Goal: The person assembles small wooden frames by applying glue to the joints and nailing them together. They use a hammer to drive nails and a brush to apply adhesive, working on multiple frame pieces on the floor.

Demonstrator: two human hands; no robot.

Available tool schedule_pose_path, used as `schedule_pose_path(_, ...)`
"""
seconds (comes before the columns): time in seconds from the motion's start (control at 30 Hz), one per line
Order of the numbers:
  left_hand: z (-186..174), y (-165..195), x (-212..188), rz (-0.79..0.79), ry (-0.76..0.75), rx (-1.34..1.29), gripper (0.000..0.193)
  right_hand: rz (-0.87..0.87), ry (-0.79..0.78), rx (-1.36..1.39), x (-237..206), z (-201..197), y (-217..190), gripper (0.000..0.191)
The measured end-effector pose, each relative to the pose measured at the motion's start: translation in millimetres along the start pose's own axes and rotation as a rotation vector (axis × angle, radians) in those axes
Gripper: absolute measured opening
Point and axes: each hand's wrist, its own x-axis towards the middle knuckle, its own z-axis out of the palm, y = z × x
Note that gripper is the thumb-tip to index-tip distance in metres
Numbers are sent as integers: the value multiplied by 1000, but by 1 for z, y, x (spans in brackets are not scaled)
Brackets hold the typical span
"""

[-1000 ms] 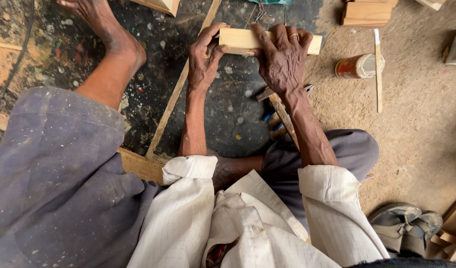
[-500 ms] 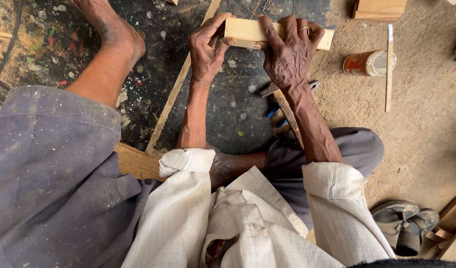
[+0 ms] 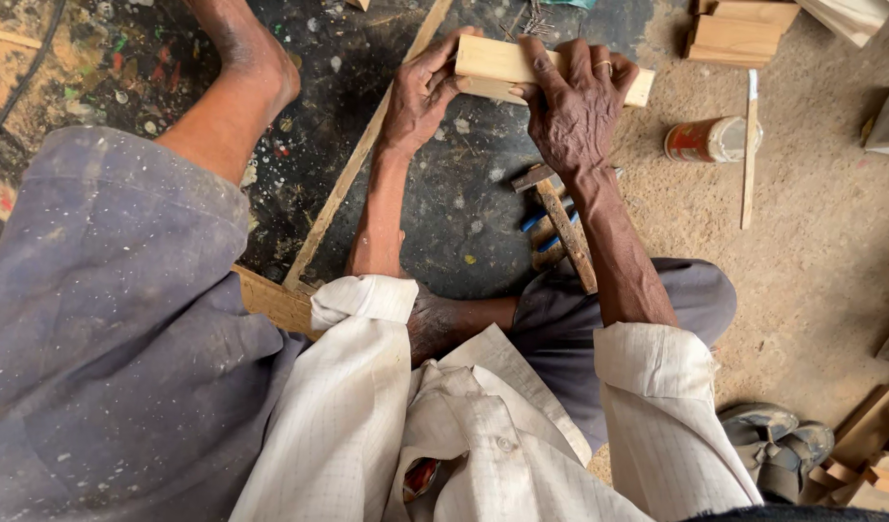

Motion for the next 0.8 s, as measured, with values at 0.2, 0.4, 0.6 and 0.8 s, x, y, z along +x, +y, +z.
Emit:
schedule_pose_path(0.2,8,-13,3,56,102,116,48,-16,26,-11,1,1,0,43)
schedule_pose_path(0.4,14,-15,2,97,144,129,47,-18,28,-29,-1,2,0,37)
schedule_pose_path(0.6,19,-10,1,90,156,22,45,-17,40,-43,-2,5,1,39)
schedule_pose_path(0.8,21,1,4,99,164,90,47,-33,46,-60,-3,5,3,44)
